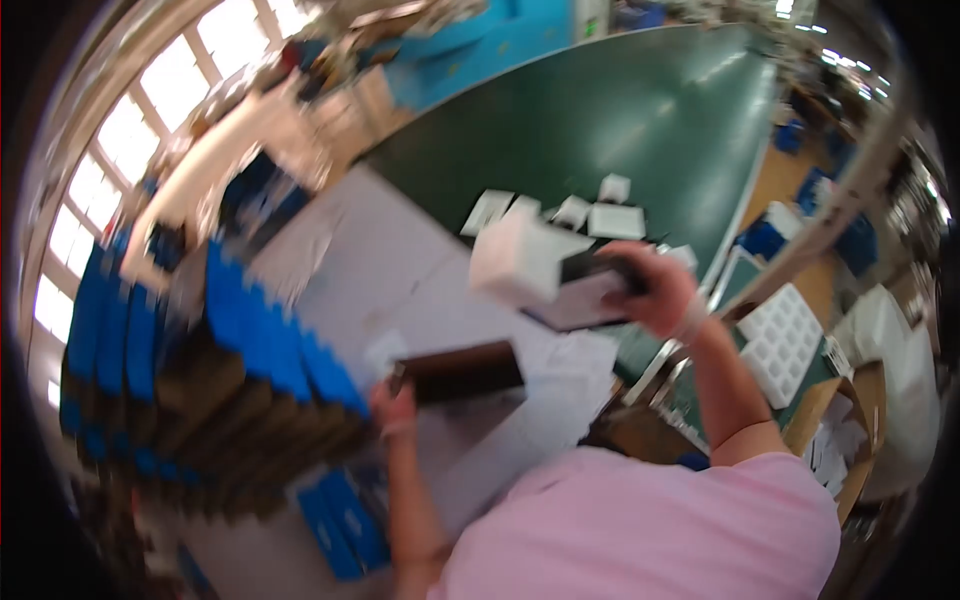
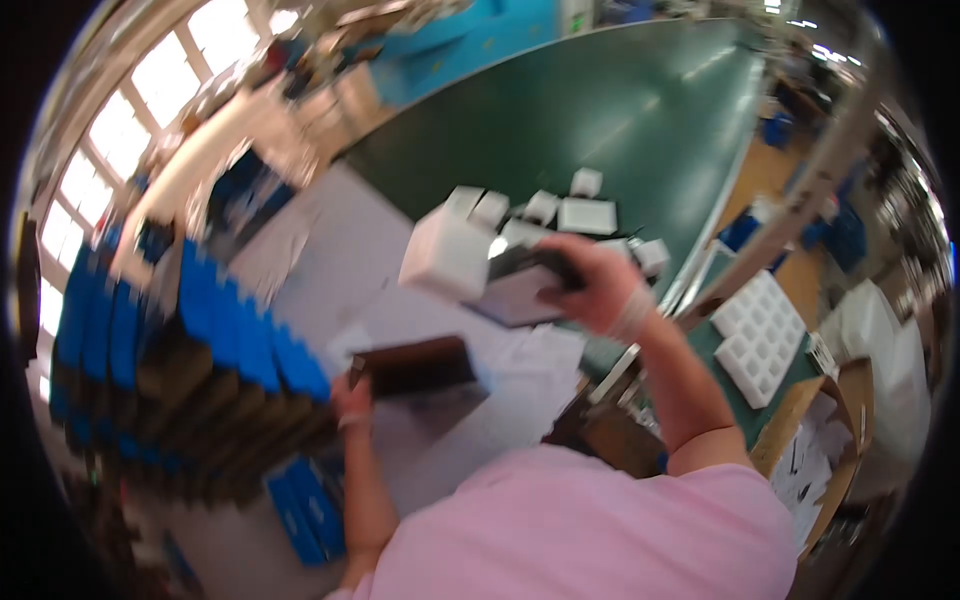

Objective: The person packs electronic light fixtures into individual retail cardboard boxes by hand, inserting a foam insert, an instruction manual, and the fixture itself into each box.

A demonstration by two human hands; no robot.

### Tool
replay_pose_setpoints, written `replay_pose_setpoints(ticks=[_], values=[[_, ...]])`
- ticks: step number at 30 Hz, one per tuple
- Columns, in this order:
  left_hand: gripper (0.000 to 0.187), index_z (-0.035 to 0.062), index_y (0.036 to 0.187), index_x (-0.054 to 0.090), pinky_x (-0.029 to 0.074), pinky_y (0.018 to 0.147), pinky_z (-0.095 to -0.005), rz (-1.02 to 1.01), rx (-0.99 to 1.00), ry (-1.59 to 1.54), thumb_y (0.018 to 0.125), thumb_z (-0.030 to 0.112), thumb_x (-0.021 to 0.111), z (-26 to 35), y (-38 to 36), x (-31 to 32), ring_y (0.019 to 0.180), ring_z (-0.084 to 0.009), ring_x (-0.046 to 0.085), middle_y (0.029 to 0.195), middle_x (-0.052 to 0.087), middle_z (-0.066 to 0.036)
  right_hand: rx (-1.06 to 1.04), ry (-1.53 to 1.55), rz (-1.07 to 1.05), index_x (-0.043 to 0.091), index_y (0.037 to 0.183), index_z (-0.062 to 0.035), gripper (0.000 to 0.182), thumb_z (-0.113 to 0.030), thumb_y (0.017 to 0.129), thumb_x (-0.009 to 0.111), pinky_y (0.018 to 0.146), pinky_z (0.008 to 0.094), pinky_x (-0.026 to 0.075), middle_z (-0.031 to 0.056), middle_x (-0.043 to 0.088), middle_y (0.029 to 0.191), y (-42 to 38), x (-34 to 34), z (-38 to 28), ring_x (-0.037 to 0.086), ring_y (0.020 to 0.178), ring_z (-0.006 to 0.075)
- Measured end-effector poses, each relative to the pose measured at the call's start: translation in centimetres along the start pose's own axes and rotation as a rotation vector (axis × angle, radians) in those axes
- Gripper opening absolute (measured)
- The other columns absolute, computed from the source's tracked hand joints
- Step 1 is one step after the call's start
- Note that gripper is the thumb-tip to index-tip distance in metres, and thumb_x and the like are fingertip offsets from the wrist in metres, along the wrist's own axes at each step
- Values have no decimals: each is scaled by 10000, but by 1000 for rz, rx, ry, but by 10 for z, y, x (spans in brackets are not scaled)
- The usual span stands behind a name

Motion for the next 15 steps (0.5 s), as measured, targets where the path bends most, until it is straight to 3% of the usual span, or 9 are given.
replay_pose_setpoints(ticks=[1,2,5,10,13,15], values=[[313,13,1025,650,468,787,-391,24,157,100,780,207,675,-3,0,4,905,-302,600,951,614,-177,23,104,-43,589,1183,-74,523,52,699,742,880,295,494,39,646,1050,3,10,-13,598,977,123],[370,15,1136,625,450,905,-372,23,162,-33,803,176,650,-13,1,11,1014,-337,575,1039,594,-172,43,185,-69,589,1184,-70,536,75,690,740,875,286,494,28,644,1050,9,17,-24,589,971,109],[324,-20,1142,615,449,925,-355,-21,96,-328,842,103,601,-24,4,33,1039,-314,580,1104,586,-159,6,228,-232,571,1205,-81,554,-75,694,785,848,320,517,106,666,1035,23,55,-50,663,902,211],[271,-56,1140,605,450,920,-331,-37,-69,-539,914,84,549,-47,4,56,1049,-238,583,1142,589,-128,-147,-207,-479,581,1196,-97,534,-67,696,766,812,315,523,97,667,985,38,119,-77,660,884,228],[260,-35,1121,634,442,930,-312,-31,48,-602,949,139,548,-44,4,49,1036,-220,576,1130,598,-121,-260,-391,-509,581,1187,-114,526,-159,697,766,772,364,525,113,662,975,47,146,-74,646,867,319],[264,-29,1114,643,440,933,-309,-23,58,-589,956,158,545,-47,3,47,1025,-222,574,1120,602,-124,-265,-465,-550,579,1191,-119,530,-152,695,763,778,368,525,113,664,985,51,152,-77,646,881,322]])
Point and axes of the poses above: each hand's wrist, its own y-axis towards the middle knuckle, its own x-axis out of the palm, z = x × y, the point moved 9 cm from there along y, towards the middle knuckle
